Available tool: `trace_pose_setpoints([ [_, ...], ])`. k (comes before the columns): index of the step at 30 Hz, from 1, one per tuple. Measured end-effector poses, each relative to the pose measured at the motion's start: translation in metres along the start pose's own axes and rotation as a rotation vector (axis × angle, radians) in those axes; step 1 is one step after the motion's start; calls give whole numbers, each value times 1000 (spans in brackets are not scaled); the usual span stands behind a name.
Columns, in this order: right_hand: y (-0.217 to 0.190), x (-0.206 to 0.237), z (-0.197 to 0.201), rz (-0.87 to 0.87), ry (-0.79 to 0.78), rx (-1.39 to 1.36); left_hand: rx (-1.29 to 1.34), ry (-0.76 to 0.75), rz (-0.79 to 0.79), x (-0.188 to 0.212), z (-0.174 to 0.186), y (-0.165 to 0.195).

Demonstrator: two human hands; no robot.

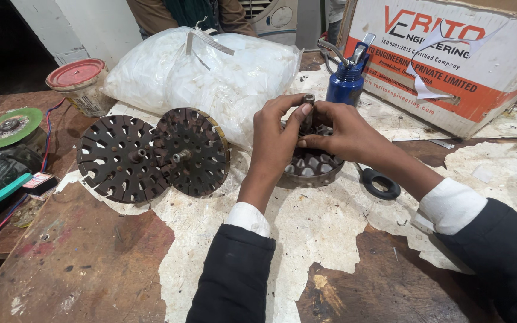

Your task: The person inserts small white plastic pieces into slots on two circular metal discs, using both hands to align and press them into place. The person uses scissors to trim excess material from the inserted pieces and continues inserting more pieces into the second disc.

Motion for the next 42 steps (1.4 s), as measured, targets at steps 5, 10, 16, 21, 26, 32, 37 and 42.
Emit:
trace_pose_setpoints([
  [5, 1, -2, -1, 6, -30, -42, 73, -48, 84, 1, -4, -4],
  [10, 4, -1, -1, 31, -77, -105, 157, -83, 54, 2, -5, -4],
  [16, 2, -1, -1, 67, -76, -92, 155, -86, 49, 1, -3, -3],
  [21, 2, 0, 2, 79, -75, -27, 173, -92, 119, -1, -4, -2],
  [26, 1, -2, 2, 40, -79, -24, 141, -71, 110, 1, -3, -3],
  [32, -4, 1, -1, 80, 95, 188, 84, 64, 22, 1, -1, -3],
  [37, -6, 3, -6, 37, 115, 346, 64, 154, 38, -1, 2, -3],
  [42, -5, 4, -8, 21, 173, 356, 105, 216, 71, -2, 5, -6],
])
Point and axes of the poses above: each hand's wrist, its own x-axis away from the middle knuckle, its own z-axis out of the back of the hand, y = z × x, the point moved 1 cm from there along -x, towards the middle knuckle, and after that the axes turned 11 degrees about -z, right-handed, at the moved point
